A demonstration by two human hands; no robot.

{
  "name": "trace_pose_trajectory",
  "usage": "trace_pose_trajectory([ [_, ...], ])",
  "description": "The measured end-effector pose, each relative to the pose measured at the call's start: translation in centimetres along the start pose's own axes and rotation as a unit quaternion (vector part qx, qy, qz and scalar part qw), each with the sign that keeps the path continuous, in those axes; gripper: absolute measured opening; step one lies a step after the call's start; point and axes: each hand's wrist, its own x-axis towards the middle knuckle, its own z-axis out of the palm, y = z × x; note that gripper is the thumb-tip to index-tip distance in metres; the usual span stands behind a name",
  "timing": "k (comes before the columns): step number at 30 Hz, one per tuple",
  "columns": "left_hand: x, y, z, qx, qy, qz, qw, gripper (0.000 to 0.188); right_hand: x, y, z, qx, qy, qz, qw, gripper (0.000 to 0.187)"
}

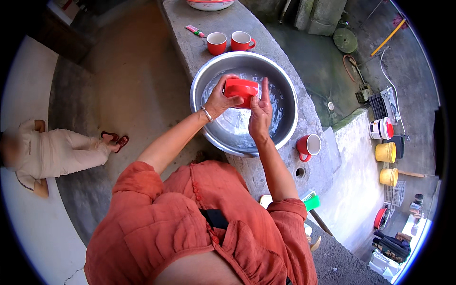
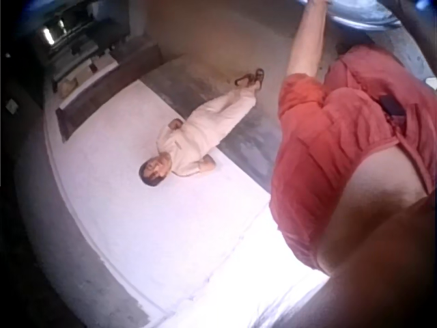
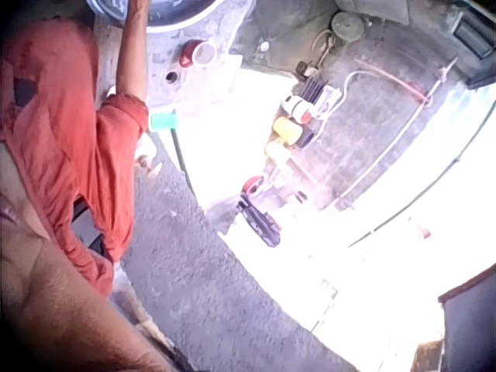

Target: The person washes red cups in a metal basin filled with water. They scrub the inside and outside of each cup with their hands, rinse them, and place them on the concrete ledge next to the basin. A second person stands nearby observing the process.

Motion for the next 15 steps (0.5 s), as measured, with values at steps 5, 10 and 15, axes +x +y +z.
trace_pose_trajectory([
  [5, 0.9, 1.2, -0.7, 0.011, -0.031, 0.028, 0.999, 0.085, 0.8, -0.5, -0.2, 0.026, -0.017, 0.002, 1.0, 0.06],
  [10, 0.2, 0.7, -1.2, 0.037, 0.026, 0.026, 0.999, 0.066, 2.4, 2.0, -4.1, 0.163, 0.084, 0.097, 0.978, 0.041],
  [15, -0.3, 0.5, -2.1, -0.139, 0.146, -0.131, 0.971, 0.055, 3.5, 4.8, -9.2, -0.693, 0.129, 0.044, 0.708, 0.049],
])
